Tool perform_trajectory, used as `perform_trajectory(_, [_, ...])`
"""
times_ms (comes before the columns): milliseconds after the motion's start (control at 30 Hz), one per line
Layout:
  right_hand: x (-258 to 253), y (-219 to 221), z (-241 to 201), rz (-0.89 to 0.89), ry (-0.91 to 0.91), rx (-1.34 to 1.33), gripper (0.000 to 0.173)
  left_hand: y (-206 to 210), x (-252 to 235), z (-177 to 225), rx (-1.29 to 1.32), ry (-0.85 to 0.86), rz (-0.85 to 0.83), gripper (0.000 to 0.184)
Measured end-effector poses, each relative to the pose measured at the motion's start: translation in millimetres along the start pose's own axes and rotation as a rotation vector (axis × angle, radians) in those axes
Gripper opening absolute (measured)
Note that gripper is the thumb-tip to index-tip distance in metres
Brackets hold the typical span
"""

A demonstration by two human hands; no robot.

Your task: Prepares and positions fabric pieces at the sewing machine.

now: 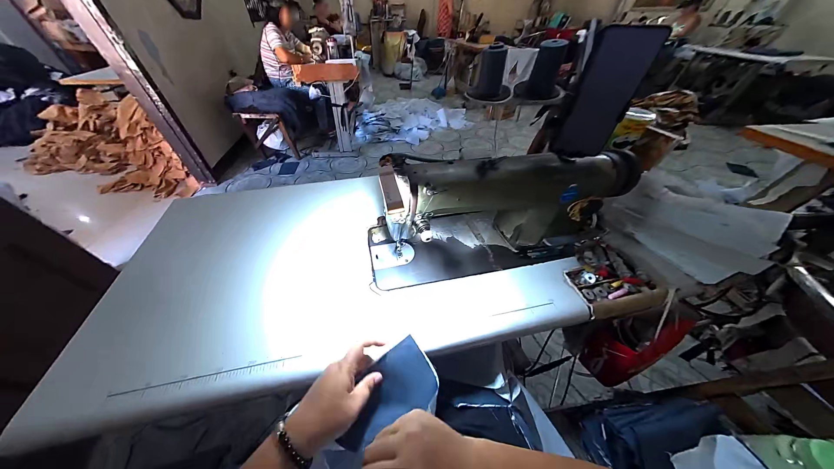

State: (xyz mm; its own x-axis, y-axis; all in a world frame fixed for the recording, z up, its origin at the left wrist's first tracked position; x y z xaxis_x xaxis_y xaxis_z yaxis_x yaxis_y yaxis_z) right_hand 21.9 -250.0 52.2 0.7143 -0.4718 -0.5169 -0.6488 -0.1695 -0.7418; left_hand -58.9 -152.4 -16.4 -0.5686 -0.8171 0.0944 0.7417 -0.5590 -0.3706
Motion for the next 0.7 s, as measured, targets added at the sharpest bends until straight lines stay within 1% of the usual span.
perform_trajectory(33, [1,-4,3,0.034,-0.001,0.035,0.019,-10,5,7,-0.023,0.109,0.114,0.043])
perform_trajectory(67, [2,-8,6,0.072,0.006,0.067,0.018,-18,11,12,-0.034,0.242,0.203,0.037])
perform_trajectory(100, [2,-12,10,0.104,0.017,0.09,0.017,-21,16,17,-0.035,0.358,0.228,0.028])
perform_trajectory(133, [3,-17,15,0.133,0.028,0.102,0.016,-20,21,24,-0.039,0.444,0.206,0.02])
perform_trajectory(167, [4,-21,19,0.153,0.035,0.109,0.016,-16,24,31,-0.047,0.51,0.133,0.019])
perform_trajectory(233, [6,-27,25,0.169,0.048,0.118,0.015,2,30,39,-0.035,0.58,-0.055,0.022])
perform_trajectory(300, [8,-30,30,0.149,0.069,0.125,0.015,18,36,34,0.06,0.607,-0.196,0.034])
perform_trajectory(333, [10,-31,32,0.137,0.078,0.116,0.015,22,38,30,0.114,0.616,-0.218,0.045])
perform_trajectory(400, [14,-30,36,0.119,0.104,0.096,0.015,22,39,21,0.2,0.595,-0.206,0.073])
perform_trajectory(433, [15,-30,38,0.113,0.121,0.088,0.015,18,39,19,0.208,0.577,-0.193,0.08])
perform_trajectory(467, [16,-31,40,0.112,0.134,0.081,0.015,13,39,19,0.187,0.563,-0.181,0.081])
perform_trajectory(500, [16,-33,42,0.117,0.142,0.081,0.015,8,40,23,0.136,0.555,-0.161,0.075])
perform_trajectory(533, [15,-36,43,0.131,0.146,0.09,0.015,3,42,29,0.051,0.558,-0.122,0.065])
perform_trajectory(600, [10,-43,46,0.178,0.154,0.138,0.015,-9,46,47,-0.168,0.603,0.013,0.046])
perform_trajectory(700, [3,-61,52,0.265,0.223,0.22,0.016,-29,52,74,-0.435,0.717,0.189,0.034])
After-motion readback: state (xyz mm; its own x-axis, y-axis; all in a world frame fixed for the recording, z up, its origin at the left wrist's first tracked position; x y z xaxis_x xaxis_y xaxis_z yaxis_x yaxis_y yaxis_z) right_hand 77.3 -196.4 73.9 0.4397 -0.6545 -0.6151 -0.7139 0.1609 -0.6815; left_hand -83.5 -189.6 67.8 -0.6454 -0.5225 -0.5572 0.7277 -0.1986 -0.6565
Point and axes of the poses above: each hand's wrist, its own x-axis away from the middle knuckle, its own y-axis out of the palm, z = x × y, the point moved 8 cm from there along -x, towards the middle knuckle, and after that the axes turned 9 degrees about x, right-handed, at the moved point
